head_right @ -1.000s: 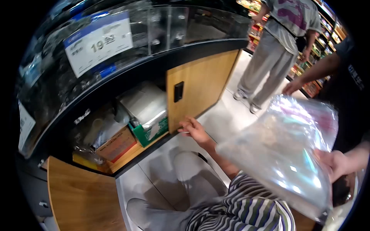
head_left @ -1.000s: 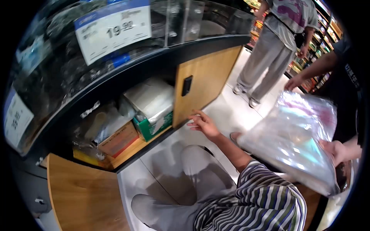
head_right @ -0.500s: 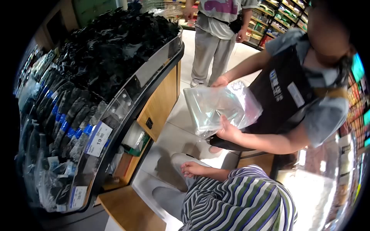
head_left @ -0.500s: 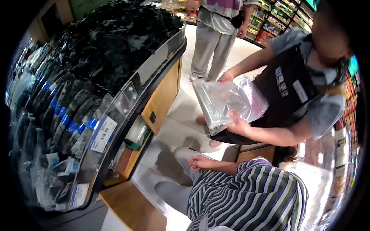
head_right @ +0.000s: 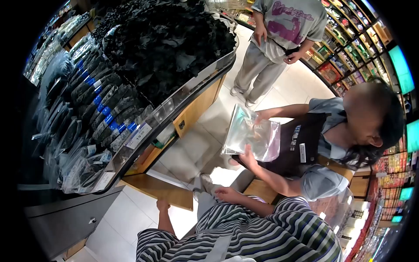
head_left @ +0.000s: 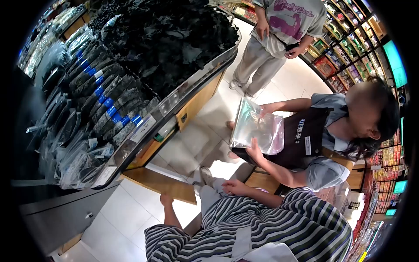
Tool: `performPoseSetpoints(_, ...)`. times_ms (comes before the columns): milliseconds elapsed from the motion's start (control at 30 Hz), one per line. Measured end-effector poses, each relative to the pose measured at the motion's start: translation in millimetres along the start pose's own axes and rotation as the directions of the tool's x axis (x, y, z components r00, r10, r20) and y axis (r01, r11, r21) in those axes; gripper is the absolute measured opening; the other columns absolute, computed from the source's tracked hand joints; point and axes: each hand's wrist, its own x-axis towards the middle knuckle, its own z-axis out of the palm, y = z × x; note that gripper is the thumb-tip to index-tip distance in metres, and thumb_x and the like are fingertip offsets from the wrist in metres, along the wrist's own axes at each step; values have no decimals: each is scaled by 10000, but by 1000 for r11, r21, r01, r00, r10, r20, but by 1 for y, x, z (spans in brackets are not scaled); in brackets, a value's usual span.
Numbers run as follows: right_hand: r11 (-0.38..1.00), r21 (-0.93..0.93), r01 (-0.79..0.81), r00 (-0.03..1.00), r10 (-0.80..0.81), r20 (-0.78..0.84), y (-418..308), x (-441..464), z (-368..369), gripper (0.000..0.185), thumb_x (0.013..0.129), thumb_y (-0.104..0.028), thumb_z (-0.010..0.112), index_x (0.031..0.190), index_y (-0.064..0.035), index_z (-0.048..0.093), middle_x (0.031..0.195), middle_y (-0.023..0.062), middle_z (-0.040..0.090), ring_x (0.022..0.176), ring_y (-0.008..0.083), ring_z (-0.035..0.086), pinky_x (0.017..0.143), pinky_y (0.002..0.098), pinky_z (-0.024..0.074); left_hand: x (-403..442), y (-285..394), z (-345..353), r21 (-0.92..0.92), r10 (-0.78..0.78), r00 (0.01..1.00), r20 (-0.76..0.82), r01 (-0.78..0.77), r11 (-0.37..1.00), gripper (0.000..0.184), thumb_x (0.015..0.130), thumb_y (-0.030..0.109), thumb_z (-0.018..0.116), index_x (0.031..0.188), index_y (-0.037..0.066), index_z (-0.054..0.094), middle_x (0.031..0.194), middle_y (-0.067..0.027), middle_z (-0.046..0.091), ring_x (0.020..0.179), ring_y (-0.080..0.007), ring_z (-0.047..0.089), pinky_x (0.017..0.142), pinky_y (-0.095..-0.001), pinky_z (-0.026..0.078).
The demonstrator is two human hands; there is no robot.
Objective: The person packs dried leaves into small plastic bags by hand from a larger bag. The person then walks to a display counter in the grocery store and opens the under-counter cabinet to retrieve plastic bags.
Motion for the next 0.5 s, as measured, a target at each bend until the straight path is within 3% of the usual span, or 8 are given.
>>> performPoseSetpoints(33, 998, -54, 14, 999, -16, -36, -4, -7, -3, 303, 922, -187, 625, 1167, -9, 610, 888, 61, 661, 796, 104, 612, 706, 239, 504, -6, 35, 9, -234, -151, 988, 39, 156, 960, 295, 922, 308, 553, 1041, 46, 613, 841, -139, 675, 608, -278, 657, 515, -392, 538)
performPoseSetpoints(133, 972, -230, 40, 994, -64, -94, 3, -12, -13, 330, 931, -223, 614, 1188, -16, 600, 902, 57, 660, 789, 103, 614, 698, 250, 508, 0, 101, 36, -473, -233, 966, 113, 259, 842, 372, 949, 348, 513, 1188, 66, 554, 902, -164, 650, 673, -325, 672, 474, -429, 512)
performPoseSetpoints(167, 970, -242, 22, 992, -51, -114, 7, -15, -12, 340, 932, -236, 613, 1193, -20, 598, 907, 56, 662, 791, 104, 619, 697, 252, 509, -4, 124, 36, -435, -192, 972, 134, 232, 870, 404, 961, 369, 491, 1257, 94, 477, 988, -157, 639, 667, -333, 666, 478, -403, 512)
performPoseSetpoints(267, 968, -250, -22, 987, -18, -159, -11, -21, -12, 371, 933, -283, 601, 1215, -42, 592, 930, 51, 670, 816, 116, 637, 697, 264, 513, 39, 157, 46, -362, -140, 969, 205, 208, 909, 420, 972, 394, 452, 1265, 93, 449, 1046, -171, 624, 702, -356, 670, 514, -421, 522)
performPoseSetpoints(333, 991, -131, -40, 976, 11, -216, -31, -28, -7, 359, 896, -257, 597, 1186, -46, 607, 891, 92, 681, 754, 165, 652, 739, 334, 531, 67, 170, 51, -447, -150, 948, 279, 267, 854, 449, 971, 406, 436, 1296, 96, 424, 1161, -174, 586, 865, -364, 666, 631, -476, 532)
performPoseSetpoints(433, 979, -175, -103, 956, 49, -288, -24, -15, -10, 361, 889, -262, 604, 1171, -38, 617, 867, 91, 684, 748, 168, 658, 719, 337, 535, 67, 198, 35, -536, -80, 948, 309, 243, 808, 543, 944, 325, 505, 1415, 154, 295, 1270, -160, 516, 914, -366, 650, 652, -476, 528)
performPoseSetpoints(500, 945, -307, -109, 954, 12, -300, -28, -5, -10, 351, 905, -261, 608, 1172, -34, 618, 927, 75, 678, 782, 155, 650, 713, 307, 532, 85, 200, 32, -552, -25, 951, 309, 201, 809, 642, 922, 273, 544, 1468, 203, 213, 1301, -154, 489, 913, -369, 648, 666, -479, 529)
